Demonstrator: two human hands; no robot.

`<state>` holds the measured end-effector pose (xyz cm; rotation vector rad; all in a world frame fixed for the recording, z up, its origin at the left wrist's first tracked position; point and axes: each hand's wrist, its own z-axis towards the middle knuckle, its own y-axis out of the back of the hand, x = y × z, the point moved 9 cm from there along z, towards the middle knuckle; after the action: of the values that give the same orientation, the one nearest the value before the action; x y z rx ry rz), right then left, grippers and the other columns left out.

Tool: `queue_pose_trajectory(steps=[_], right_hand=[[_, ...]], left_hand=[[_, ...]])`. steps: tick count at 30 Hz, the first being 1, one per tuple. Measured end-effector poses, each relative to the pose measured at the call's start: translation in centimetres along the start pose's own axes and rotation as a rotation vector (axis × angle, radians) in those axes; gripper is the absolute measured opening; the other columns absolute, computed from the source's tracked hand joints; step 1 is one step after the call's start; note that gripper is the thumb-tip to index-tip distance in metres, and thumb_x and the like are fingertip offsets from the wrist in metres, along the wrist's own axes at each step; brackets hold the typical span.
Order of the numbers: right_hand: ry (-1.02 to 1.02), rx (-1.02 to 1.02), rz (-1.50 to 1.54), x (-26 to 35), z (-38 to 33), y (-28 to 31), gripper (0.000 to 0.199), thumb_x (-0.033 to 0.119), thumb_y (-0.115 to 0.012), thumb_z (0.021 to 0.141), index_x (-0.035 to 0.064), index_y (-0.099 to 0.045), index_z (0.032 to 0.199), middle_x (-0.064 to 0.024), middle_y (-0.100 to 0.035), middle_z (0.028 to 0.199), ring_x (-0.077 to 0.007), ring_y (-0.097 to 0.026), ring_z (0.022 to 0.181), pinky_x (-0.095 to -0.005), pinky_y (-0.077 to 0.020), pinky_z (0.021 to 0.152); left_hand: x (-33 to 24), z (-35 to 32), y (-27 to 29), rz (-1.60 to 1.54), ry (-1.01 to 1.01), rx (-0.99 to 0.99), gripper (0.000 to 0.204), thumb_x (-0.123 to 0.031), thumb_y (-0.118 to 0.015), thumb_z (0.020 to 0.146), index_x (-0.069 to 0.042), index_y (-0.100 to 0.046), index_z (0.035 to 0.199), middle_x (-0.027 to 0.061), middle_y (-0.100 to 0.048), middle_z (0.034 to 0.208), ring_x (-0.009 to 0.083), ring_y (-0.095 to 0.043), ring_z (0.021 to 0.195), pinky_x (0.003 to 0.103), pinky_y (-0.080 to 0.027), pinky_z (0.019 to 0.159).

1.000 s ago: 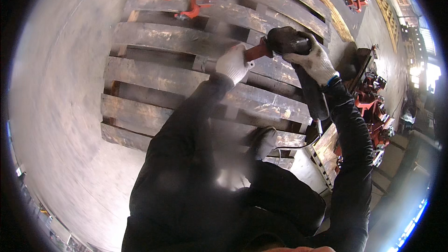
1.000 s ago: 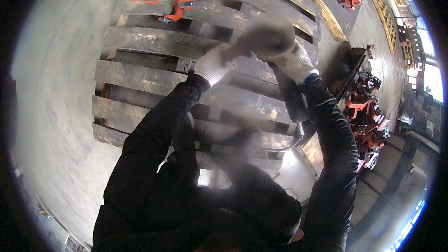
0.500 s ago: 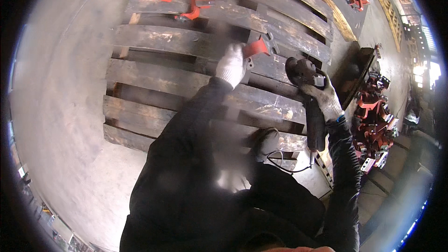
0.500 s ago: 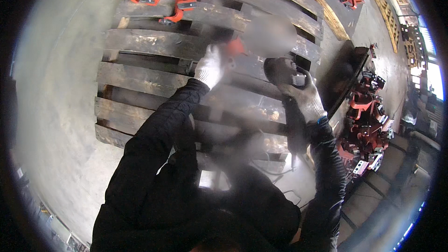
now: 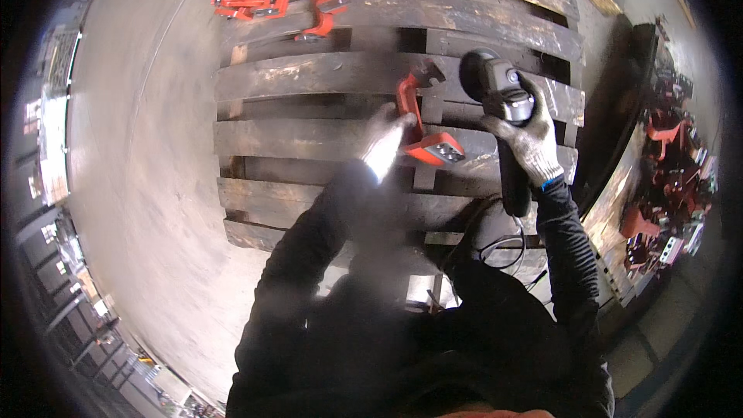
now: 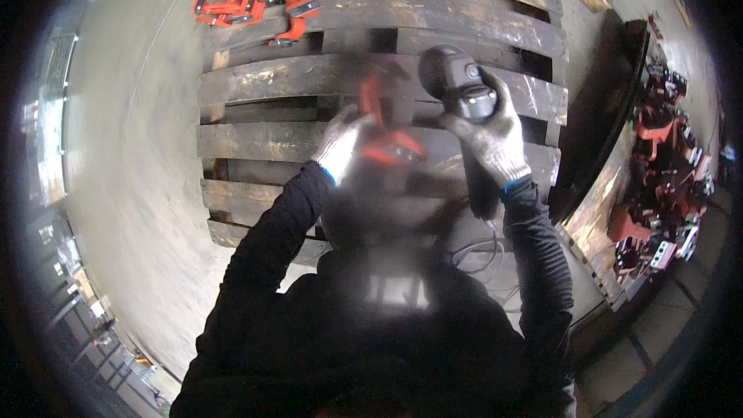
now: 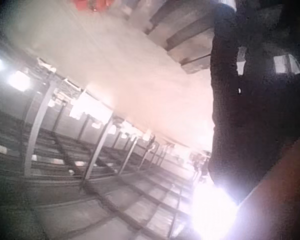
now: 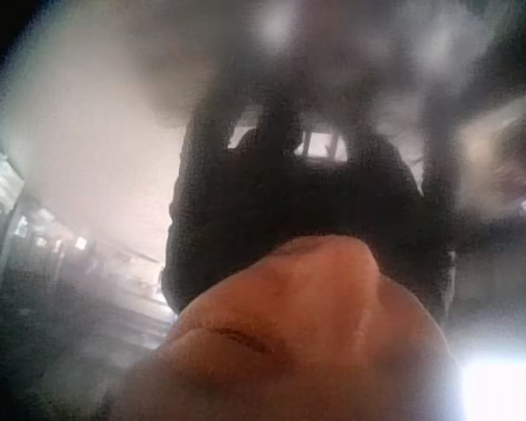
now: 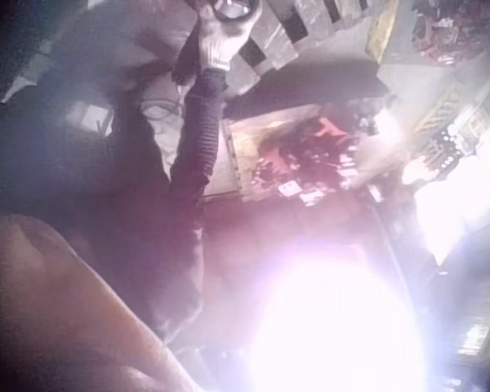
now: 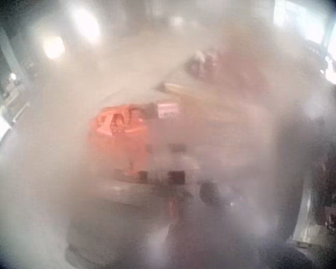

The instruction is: The person uses an angle grinder to smooth the edges of red metal parts placed on a wooden pallet. They repeatedly pick up each part, grind its edges, and place it back on the pallet.

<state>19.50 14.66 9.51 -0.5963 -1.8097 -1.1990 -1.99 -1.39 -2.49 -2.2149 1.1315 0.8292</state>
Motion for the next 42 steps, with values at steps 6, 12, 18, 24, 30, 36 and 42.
queue_pose_trajectory(steps=[6, 12, 18, 24, 30, 36, 42], right_hand=[[-0.029, 0.04, 0.122, -0.9, 0.4, -1.4, 0.088, 0.021, -0.092, 0.071, 0.0057, -0.048, 0.145, -0.0131, -0.067, 0.124, -0.0205, -0.064, 0.11, -0.0356, -0.0523, 0.098], [-0.058, 0.061, 0.124, -2.5, 0.3, -1.4, 0.088, 0.02, -0.091, 0.072, 0.0069, -0.047, 0.147, -0.0126, -0.066, 0.124, -0.0198, -0.064, 0.109, -0.036, -0.053, 0.096], [-0.171, 0.1, 0.182, -5.7, -0.6, -1.7, 0.086, 0.016, -0.09, 0.073, 0.0067, -0.048, 0.147, -0.0117, -0.069, 0.118, -0.0191, -0.066, 0.104, -0.0348, -0.0541, 0.095], [-0.011, 0.01, 0.097, -3.2, -1.4, -1.2, 0.082, 0.018, -0.089, 0.075, 0.0044, -0.049, 0.146, -0.018, -0.069, 0.125, -0.02, -0.067, 0.113, -0.0354, -0.055, 0.096], [0.147, 0.052, -0.293, -2.8, -1.5, -3.3, 0.082, 0.017, -0.088, 0.075, 0.0102, -0.05, 0.148, -0.0178, -0.074, 0.118, -0.0252, -0.074, 0.106, -0.0348, -0.0563, 0.094], [0.223, 0.18, -0.302, 0.1, -1.6, -4.4, 0.097, 0.038, -0.085, 0.069, 0.018, -0.042, 0.154, -0.0206, -0.073, 0.103, -0.0385, -0.073, 0.093, -0.0435, -0.0572, 0.082], [0.235, 0.114, -0.364, -1.7, -2.2, -4.0, 0.091, 0.017, -0.083, 0.072, 0.015, -0.043, 0.154, -0.0224, -0.073, 0.103, -0.0399, -0.073, 0.091, -0.0445, -0.059, 0.078]], left_hand=[[1.6, -0.7, -2.5, -0.078, -0.002, 0.187, 0.046, -0.027, -0.073, 0.093, -0.005, -0.058, 0.131, 0.0094, -0.066, 0.114, 0.0202, -0.067, 0.102, 0.033, -0.055, 0.09], [1.1, -1.1, -3.5, -0.221, 0.038, 0.185, 0.022, -0.012, -0.058, 0.101, -0.003, -0.056, 0.121, 0.0087, -0.065, 0.104, 0.018, -0.067, 0.093, 0.033, -0.057, 0.088], [0.3, -0.7, -2.4, -0.449, 0.101, 0.287, 0.036, -0.017, -0.073, 0.095, -0.003, -0.061, 0.126, 0.0117, -0.069, 0.115, 0.0213, -0.069, 0.104, 0.037, -0.058, 0.091], [1.5, 0.2, -2.9, -0.041, -0.213, 0.409, 0.035, -0.009, -0.064, 0.098, -0.004, -0.056, 0.132, 0.0098, -0.067, 0.123, 0.0205, -0.067, 0.11, 0.036, -0.058, 0.093], [1.4, -0.6, -5.6, -0.154, -0.174, 0.399, 0.038, -0.029, -0.051, 0.106, 0.001, -0.057, 0.128, 0.0174, -0.069, 0.115, 0.0266, -0.072, 0.1, 0.042, -0.064, 0.083], [1.3, -2.5, -6.9, -0.289, 0.083, 0.313, 0.038, -0.027, -0.051, 0.105, 0.006, -0.056, 0.125, 0.0228, -0.067, 0.117, 0.0324, -0.072, 0.103, 0.047, -0.064, 0.087], [2.0, -1.5, -5.9, -0.377, 0.017, 0.353, 0.037, -0.026, -0.05, 0.105, 0.005, -0.056, 0.125, 0.0225, -0.067, 0.116, 0.0325, -0.072, 0.103, 0.047, -0.064, 0.087]])
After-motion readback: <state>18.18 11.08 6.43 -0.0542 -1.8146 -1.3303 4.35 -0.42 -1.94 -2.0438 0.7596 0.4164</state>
